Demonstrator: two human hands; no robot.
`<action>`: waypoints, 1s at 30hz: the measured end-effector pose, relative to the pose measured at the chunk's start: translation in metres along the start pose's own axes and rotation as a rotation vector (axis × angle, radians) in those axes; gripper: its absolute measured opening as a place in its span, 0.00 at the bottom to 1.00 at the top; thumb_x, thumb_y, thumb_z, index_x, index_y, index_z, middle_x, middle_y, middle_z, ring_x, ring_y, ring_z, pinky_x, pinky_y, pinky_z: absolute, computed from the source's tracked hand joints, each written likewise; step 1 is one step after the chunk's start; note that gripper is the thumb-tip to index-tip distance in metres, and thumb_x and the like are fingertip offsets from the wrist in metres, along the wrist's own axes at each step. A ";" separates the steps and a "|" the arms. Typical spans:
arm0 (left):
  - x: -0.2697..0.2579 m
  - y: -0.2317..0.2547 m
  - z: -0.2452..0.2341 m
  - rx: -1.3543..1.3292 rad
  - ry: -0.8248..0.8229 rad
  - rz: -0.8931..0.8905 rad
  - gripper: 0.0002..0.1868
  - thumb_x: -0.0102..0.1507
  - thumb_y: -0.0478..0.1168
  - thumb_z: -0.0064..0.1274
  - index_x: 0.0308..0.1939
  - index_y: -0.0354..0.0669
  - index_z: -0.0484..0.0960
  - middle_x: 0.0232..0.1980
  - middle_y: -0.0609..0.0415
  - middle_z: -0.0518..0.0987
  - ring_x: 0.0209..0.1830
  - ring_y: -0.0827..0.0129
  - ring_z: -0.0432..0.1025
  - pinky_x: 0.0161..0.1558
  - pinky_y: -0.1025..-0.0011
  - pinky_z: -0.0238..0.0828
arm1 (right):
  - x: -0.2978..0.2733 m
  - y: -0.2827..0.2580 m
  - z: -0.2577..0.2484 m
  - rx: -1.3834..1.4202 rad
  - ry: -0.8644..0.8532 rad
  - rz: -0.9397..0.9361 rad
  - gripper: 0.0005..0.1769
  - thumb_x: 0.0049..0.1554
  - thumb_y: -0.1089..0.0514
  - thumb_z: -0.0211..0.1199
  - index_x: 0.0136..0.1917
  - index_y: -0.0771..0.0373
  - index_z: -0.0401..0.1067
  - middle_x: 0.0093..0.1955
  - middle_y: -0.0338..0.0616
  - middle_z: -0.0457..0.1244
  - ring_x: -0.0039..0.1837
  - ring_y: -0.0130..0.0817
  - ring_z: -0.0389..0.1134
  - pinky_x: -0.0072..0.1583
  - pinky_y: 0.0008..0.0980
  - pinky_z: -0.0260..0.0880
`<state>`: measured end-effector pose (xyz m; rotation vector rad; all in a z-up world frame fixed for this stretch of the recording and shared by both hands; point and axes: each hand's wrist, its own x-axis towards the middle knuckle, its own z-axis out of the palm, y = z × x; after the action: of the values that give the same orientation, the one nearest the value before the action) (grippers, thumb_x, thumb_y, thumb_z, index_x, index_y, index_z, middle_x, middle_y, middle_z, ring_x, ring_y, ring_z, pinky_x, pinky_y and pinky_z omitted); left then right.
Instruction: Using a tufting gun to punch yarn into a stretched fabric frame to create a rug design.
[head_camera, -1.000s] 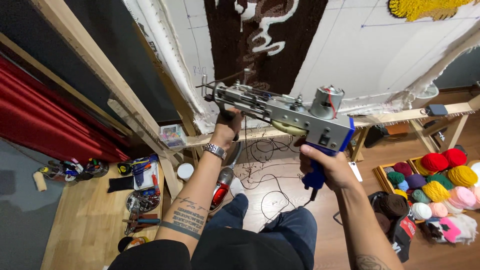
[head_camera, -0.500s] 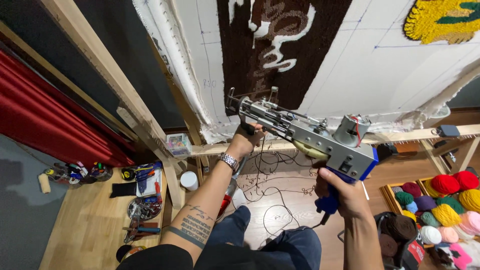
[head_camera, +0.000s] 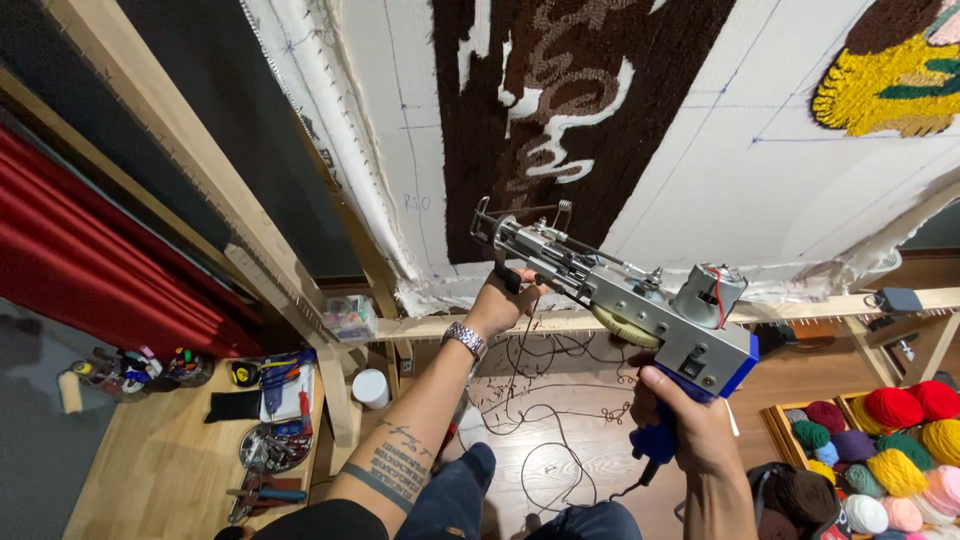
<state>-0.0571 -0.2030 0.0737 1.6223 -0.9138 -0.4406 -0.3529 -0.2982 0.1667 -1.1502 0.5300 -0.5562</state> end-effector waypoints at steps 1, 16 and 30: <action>0.002 -0.005 0.001 -0.008 0.014 0.064 0.14 0.66 0.48 0.59 0.43 0.39 0.85 0.42 0.51 0.85 0.32 0.75 0.76 0.34 0.72 0.76 | 0.002 0.001 0.001 0.006 -0.001 -0.003 0.11 0.53 0.61 0.68 0.42 0.67 0.68 0.29 0.43 0.58 0.29 0.32 0.58 0.32 0.36 0.59; 0.081 0.051 -0.041 -0.104 -0.134 -0.170 0.26 0.63 0.58 0.56 0.47 0.35 0.86 0.40 0.56 0.88 0.21 0.75 0.73 0.26 0.73 0.73 | 0.051 0.014 0.057 -0.123 0.116 -0.295 0.10 0.54 0.67 0.67 0.48 0.70 0.70 0.35 0.41 0.63 0.32 0.29 0.63 0.34 0.28 0.64; 0.102 0.034 -0.056 -0.065 -0.141 -0.254 0.30 0.61 0.64 0.56 0.48 0.41 0.86 0.42 0.59 0.88 0.22 0.77 0.76 0.24 0.77 0.66 | 0.074 0.012 0.082 -0.152 0.145 -0.244 0.08 0.55 0.67 0.66 0.49 0.71 0.72 0.34 0.41 0.63 0.32 0.28 0.64 0.34 0.27 0.64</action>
<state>0.0351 -0.2451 0.1403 1.6695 -0.7907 -0.7611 -0.2427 -0.2859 0.1739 -1.3360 0.5676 -0.8259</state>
